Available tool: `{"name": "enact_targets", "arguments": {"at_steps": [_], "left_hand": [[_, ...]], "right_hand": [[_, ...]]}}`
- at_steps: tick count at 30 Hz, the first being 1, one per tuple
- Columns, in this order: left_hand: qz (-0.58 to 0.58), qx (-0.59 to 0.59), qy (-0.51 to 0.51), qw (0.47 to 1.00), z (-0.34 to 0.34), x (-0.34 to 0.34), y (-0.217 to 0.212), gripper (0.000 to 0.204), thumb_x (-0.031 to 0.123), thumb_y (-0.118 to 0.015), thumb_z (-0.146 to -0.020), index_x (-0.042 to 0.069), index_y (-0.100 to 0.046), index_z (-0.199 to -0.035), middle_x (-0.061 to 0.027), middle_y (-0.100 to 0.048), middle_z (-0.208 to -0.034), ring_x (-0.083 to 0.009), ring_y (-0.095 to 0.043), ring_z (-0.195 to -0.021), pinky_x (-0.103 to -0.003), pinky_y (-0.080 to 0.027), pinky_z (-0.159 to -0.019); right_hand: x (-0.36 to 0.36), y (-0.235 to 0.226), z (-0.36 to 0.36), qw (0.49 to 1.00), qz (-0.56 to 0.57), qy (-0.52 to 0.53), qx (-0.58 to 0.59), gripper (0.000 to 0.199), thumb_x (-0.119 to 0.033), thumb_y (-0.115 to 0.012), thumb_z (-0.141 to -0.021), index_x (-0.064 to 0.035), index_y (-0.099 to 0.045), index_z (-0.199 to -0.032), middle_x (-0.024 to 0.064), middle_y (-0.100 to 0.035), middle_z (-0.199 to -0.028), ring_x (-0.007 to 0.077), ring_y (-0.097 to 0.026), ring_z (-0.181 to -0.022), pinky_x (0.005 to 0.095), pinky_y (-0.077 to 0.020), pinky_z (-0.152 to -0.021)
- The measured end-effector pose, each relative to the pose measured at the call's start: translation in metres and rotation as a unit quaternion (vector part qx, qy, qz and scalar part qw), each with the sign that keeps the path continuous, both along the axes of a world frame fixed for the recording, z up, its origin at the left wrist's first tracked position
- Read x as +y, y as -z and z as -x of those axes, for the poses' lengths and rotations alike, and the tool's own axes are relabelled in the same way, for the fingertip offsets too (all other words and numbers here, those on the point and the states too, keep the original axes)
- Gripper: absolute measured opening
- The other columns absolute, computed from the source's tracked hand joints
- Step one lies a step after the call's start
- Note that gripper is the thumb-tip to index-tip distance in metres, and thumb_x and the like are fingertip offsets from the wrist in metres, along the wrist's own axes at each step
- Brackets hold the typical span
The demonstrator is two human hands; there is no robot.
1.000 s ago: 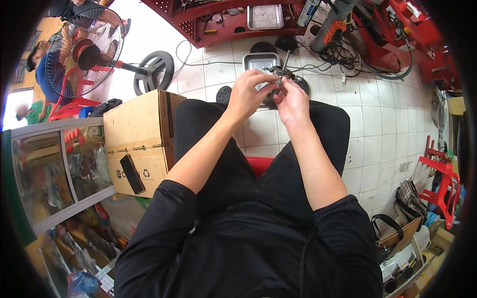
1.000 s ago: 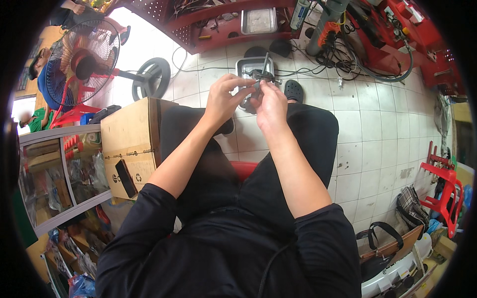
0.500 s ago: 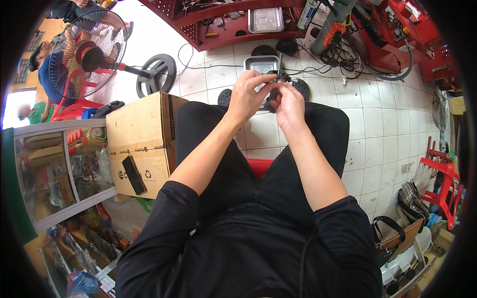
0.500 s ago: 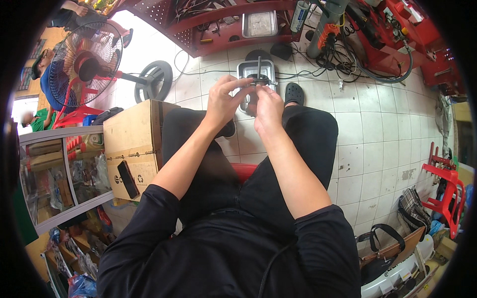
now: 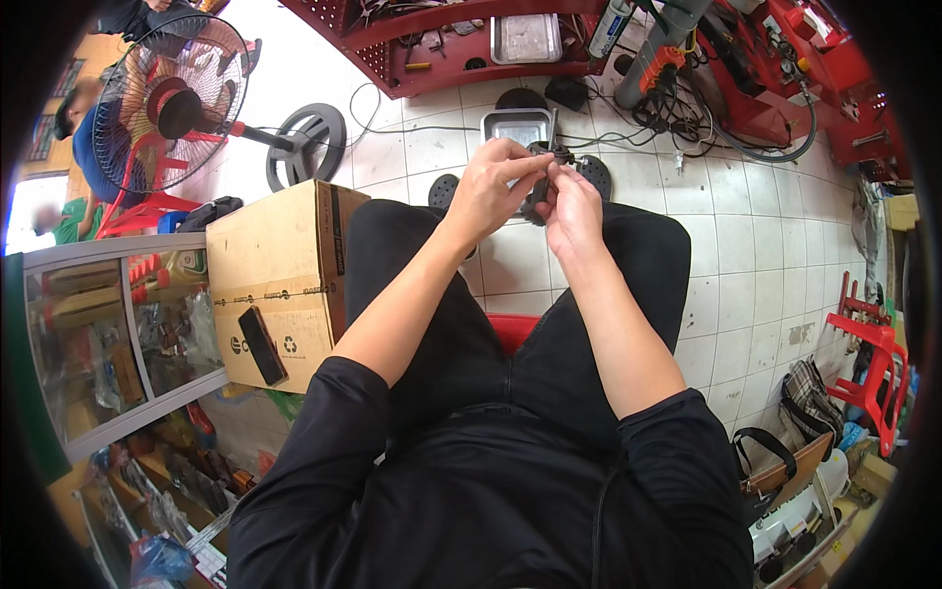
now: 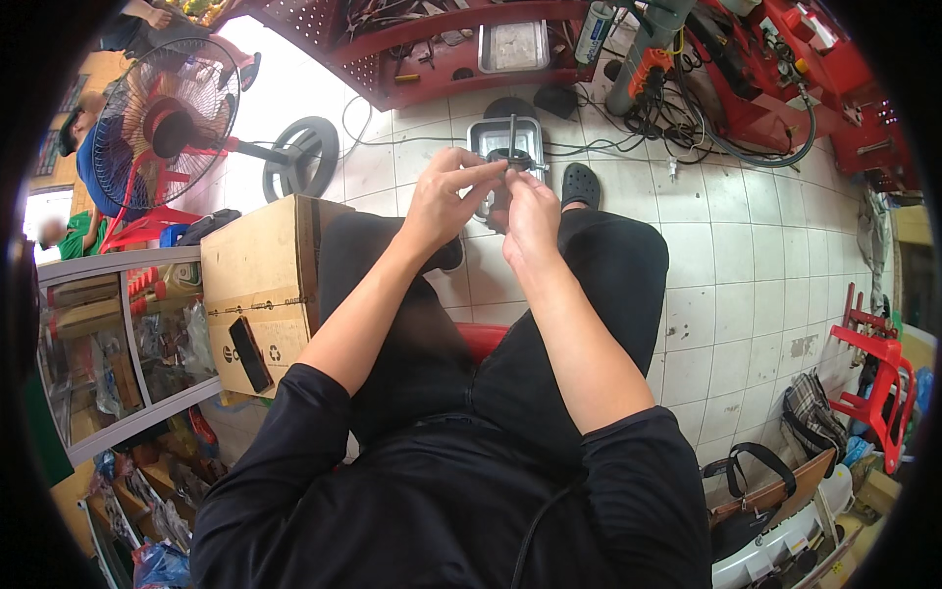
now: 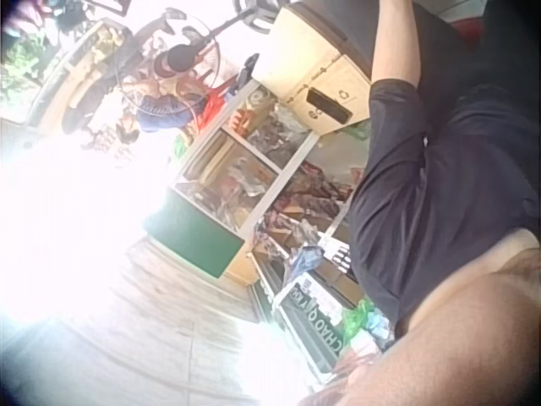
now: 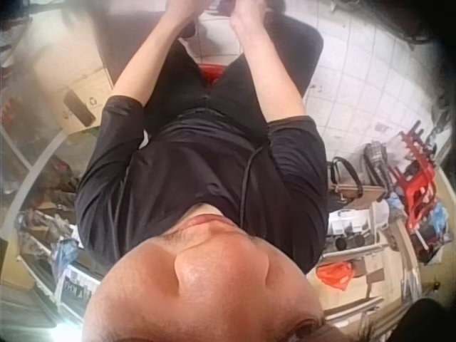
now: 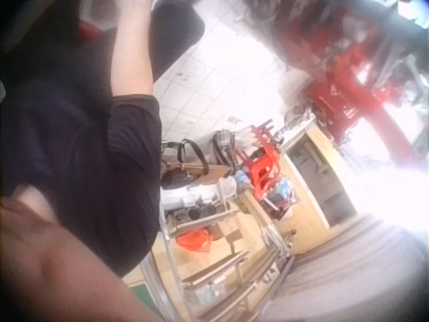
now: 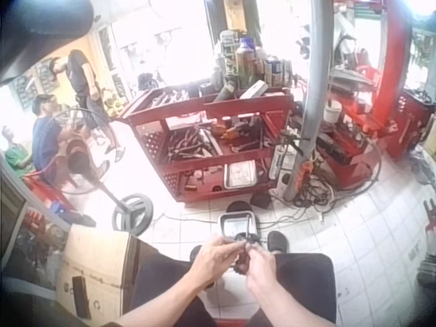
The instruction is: The person sits on a red stool and assembles a mechanical component, likely a starter motor, using their hands. They insert a small metal pin into a cylindrical part and then attach a gear-like piece, rotating and adjusting the assembly to fit the components together.
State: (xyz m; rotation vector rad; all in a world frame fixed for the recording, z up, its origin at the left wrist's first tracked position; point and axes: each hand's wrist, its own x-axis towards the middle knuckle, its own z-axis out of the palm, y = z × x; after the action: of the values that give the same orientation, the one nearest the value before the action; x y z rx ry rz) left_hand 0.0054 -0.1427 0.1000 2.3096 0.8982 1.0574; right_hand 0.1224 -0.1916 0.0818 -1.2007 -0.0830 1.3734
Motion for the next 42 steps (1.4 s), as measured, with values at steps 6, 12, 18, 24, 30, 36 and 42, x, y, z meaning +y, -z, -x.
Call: {"name": "enact_targets", "arguments": {"at_steps": [6, 12, 18, 24, 30, 36, 42], "left_hand": [[0.017, -0.019, 0.012, 1.0, -0.003, -0.003, 0.001, 0.024, 0.004, -0.069, -0.072, 0.01, -0.07, -0.095, -0.0071, -0.064, -0.09, -0.0227, -0.058, -0.082, -0.034, -0.047, -0.072], [0.043, -0.032, 0.043, 0.998, -0.002, -0.004, -0.003, 0.025, 0.003, -0.068, -0.072, 0.006, -0.066, -0.097, -0.0087, -0.065, -0.09, -0.0264, -0.061, -0.081, -0.035, -0.049, -0.072], [0.078, -0.066, 0.019, 0.995, -0.004, -0.01, -0.005, 0.019, 0.012, -0.061, -0.077, 0.006, -0.066, -0.095, -0.0103, -0.063, -0.088, -0.0279, -0.061, -0.081, -0.036, -0.049, -0.074], [0.104, 0.046, -0.002, 0.994, -0.011, -0.015, -0.015, 0.025, 0.023, -0.057, -0.084, 0.003, -0.064, -0.096, -0.0134, -0.061, -0.095, -0.03, -0.059, -0.084, -0.036, -0.048, -0.074], [0.184, 0.037, -0.04, 0.981, -0.01, -0.014, -0.009, 0.026, 0.02, -0.059, -0.084, 0.0, -0.063, -0.099, -0.0181, -0.061, -0.084, -0.0326, -0.059, -0.076, -0.037, -0.047, -0.07], [0.506, -0.209, -0.075, 0.833, -0.012, -0.022, -0.007, 0.023, 0.017, -0.063, -0.086, -0.003, -0.062, -0.097, -0.0094, -0.064, -0.081, -0.0177, -0.063, -0.076, -0.029, -0.051, -0.062], [0.406, -0.419, -0.139, 0.8, 0.032, 0.037, 0.032, 0.023, 0.02, -0.063, -0.087, -0.001, -0.058, -0.096, -0.0051, -0.056, -0.08, -0.0147, -0.058, -0.072, -0.029, -0.054, -0.062]], "right_hand": [[0.001, -0.011, 0.002, 1.0, 0.009, -0.001, 0.01, 0.013, -0.012, -0.045, -0.093, -0.0089, -0.057, -0.097, -0.0022, -0.058, -0.078, 0.0057, -0.05, -0.062, 0.0216, -0.0362, -0.051], [-0.001, -0.002, 0.001, 1.0, -0.008, -0.007, 0.021, 0.018, -0.008, -0.04, -0.092, -0.0077, -0.057, -0.098, 0.0029, -0.063, -0.085, 0.0074, -0.055, -0.065, 0.0223, -0.041, -0.053], [0.0, -0.003, 0.004, 1.0, -0.025, -0.001, 0.004, 0.018, -0.006, -0.041, -0.09, -0.0052, -0.057, -0.098, 0.004, -0.061, -0.084, 0.0116, -0.06, -0.072, 0.0253, -0.0496, -0.062], [0.0, 0.012, 0.003, 0.997, -0.068, 0.007, -0.017, 0.02, -0.003, -0.044, -0.089, -0.0012, -0.058, -0.102, 0.0058, -0.062, -0.09, 0.0117, -0.06, -0.074, 0.0244, -0.0497, -0.061], [0.0, 0.019, 0.008, 0.993, -0.037, -0.016, -0.109, 0.018, -0.005, -0.046, -0.089, -0.0006, -0.061, -0.098, 0.0053, -0.062, -0.089, 0.0111, -0.06, -0.072, 0.0241, -0.0496, -0.057], [0.003, 0.018, 0.008, 0.999, -0.006, 0.017, -0.035, 0.013, -0.011, -0.051, -0.09, -0.0043, -0.061, -0.094, 0.004, -0.063, -0.084, 0.0092, -0.058, -0.067, 0.0195, -0.0412, -0.049], [0.016, 0.01, -0.032, 0.997, -0.065, 0.032, 0.033, 0.012, -0.01, -0.053, -0.09, -0.003, -0.055, -0.1, 0.0092, -0.063, -0.092, 0.0159, -0.06, -0.082, 0.0265, -0.0486, -0.059]]}}
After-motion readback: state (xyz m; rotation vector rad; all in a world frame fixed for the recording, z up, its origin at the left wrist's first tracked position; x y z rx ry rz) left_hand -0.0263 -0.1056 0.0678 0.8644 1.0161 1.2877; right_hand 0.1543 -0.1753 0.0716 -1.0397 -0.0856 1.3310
